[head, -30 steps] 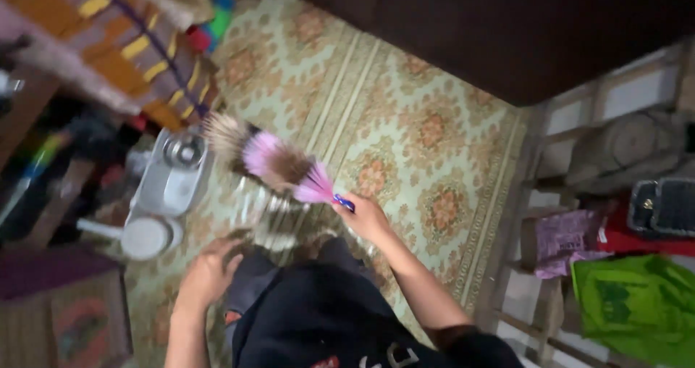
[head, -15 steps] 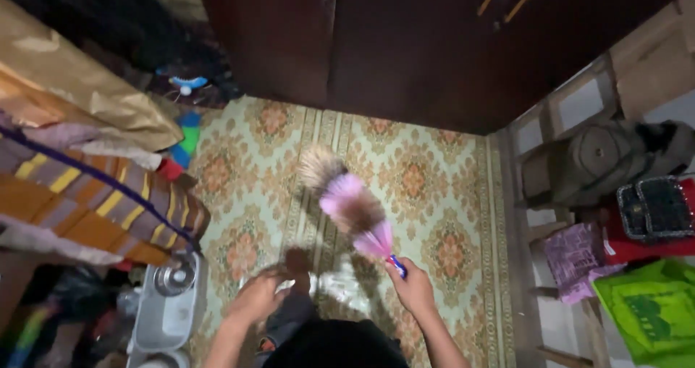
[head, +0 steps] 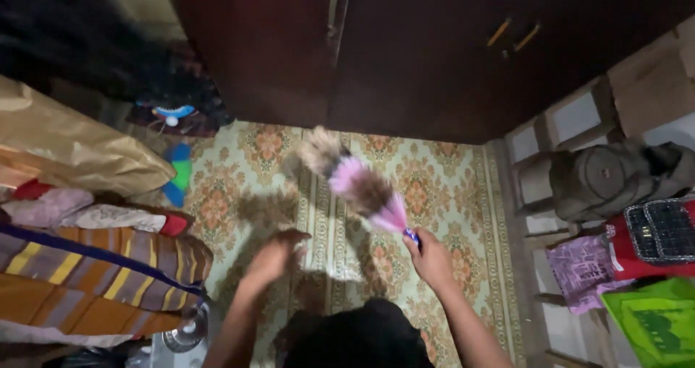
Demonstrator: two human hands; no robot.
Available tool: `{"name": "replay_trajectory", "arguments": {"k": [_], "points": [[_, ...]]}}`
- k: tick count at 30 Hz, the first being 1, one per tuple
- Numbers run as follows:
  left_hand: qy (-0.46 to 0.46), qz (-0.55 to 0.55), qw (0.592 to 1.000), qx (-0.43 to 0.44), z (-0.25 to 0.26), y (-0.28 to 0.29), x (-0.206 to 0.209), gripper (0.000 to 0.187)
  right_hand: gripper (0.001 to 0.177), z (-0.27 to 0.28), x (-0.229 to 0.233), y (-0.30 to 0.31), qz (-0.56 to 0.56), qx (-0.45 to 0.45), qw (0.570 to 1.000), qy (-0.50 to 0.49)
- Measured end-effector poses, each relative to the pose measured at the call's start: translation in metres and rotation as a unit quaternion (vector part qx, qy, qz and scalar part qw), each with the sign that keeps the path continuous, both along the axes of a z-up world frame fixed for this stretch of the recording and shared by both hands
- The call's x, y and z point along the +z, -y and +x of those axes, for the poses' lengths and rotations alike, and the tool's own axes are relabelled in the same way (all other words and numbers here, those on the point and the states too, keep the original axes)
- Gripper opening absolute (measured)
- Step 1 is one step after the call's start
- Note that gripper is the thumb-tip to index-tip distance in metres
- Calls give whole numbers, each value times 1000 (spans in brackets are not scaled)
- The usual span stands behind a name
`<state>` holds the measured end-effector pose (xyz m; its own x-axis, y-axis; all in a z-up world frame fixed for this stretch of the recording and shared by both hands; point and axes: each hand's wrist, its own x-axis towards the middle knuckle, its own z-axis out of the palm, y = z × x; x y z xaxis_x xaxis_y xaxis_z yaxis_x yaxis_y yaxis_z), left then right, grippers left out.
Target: Dusting a poster, folding it, and then dusting the surfaces and interior of a wooden wardrobe using a feather duster.
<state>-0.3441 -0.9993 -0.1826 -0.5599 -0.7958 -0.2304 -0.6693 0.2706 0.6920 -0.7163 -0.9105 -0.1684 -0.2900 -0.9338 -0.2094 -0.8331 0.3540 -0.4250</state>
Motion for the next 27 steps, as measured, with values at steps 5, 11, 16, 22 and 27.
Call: {"name": "replay_trajectory", "arguments": {"k": [5, 11, 16, 22, 27], "points": [[26, -21, 999, -4, 22, 36, -9, 41, 51, 7, 15, 66, 70, -8, 997, -27], [-8, -51, 997, 60, 37, 54, -106, 37, 43, -14, 25, 148, 52, -27, 998, -36], [25, 28, 993, 109, 28, 62, -34, 35, 38, -18, 93, 227, 2, 64, 990, -123], [14, 336, 842, 421, -24, 91, 95, 60, 41, -89, 112, 417, -255, 112, 954, -109], [117, 181, 957, 193, -61, 121, 7, 39, 38, -104, 139, 529, -213, 146, 957, -134]]}}
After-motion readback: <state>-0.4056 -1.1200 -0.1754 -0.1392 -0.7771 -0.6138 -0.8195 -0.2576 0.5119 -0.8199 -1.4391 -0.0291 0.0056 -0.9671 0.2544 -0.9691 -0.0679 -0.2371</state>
